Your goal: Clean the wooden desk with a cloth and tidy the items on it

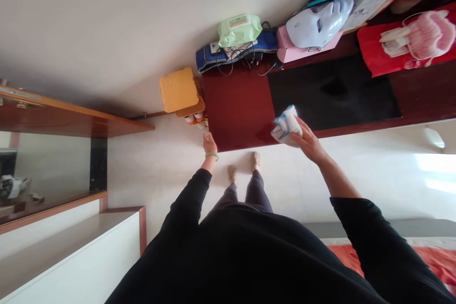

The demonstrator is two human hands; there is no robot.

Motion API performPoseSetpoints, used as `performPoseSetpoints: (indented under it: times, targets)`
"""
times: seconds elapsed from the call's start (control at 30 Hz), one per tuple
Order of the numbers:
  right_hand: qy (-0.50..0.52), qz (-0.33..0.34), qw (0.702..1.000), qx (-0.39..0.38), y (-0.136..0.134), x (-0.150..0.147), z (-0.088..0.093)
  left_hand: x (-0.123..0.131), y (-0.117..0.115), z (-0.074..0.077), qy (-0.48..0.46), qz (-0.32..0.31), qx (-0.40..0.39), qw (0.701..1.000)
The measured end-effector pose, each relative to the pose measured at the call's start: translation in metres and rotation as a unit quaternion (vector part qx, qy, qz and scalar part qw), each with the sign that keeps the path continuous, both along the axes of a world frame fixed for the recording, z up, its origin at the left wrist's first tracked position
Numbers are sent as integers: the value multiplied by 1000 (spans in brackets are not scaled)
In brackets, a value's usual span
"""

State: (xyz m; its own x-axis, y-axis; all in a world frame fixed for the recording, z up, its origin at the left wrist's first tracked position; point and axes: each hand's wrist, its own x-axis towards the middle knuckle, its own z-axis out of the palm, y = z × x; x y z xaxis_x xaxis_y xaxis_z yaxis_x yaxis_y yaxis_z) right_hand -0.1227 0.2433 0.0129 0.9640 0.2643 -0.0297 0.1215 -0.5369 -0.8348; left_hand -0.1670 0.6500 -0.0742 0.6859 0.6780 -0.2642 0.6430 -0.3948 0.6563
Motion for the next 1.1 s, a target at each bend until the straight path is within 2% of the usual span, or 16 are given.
performPoseSetpoints:
  times: [0.07,0.17,0.27,0.33,0.37,0.43,0.57,0.63,0.7,0.8,0.87,0.93,1.0,1.1]
  targets:
    - [-74,25,990,-117,0,10,-5,15,-4,2,24,12,-3,1000]
    - [-123,45,959,-250,11,20,-31,27,-9,5,54,25,2,998]
    - [-149,108,934,-306,20,36,-63,30,-13,7,80,39,18,996]
    - [-159,151,922,-320,18,56,-78,31,-16,7,97,50,28,994]
    - [-165,148,919,-325,16,71,-83,31,-17,7,105,54,32,993]
    - [-173,75,923,-334,9,113,-87,31,-19,6,120,56,44,990]
    - [-143,-161,919,-331,8,226,-87,32,-20,6,158,50,67,984]
    - [-126,-202,912,-333,22,274,-87,33,-20,6,168,50,68,982]
    - [-133,-178,914,-339,43,299,-86,33,-20,7,171,50,68,982]
    - [-171,-73,924,-335,68,294,-83,33,-20,9,178,50,67,980]
    - [-191,7,924,-332,72,277,-78,33,-20,10,184,51,68,979]
    - [-202,60,919,-334,69,265,-73,32,-21,11,186,51,67,979]
    - [-204,58,917,-338,66,264,-70,32,-21,12,183,50,67,980]
    - [-195,23,919,-341,76,279,-67,31,-21,12,179,50,68,980]
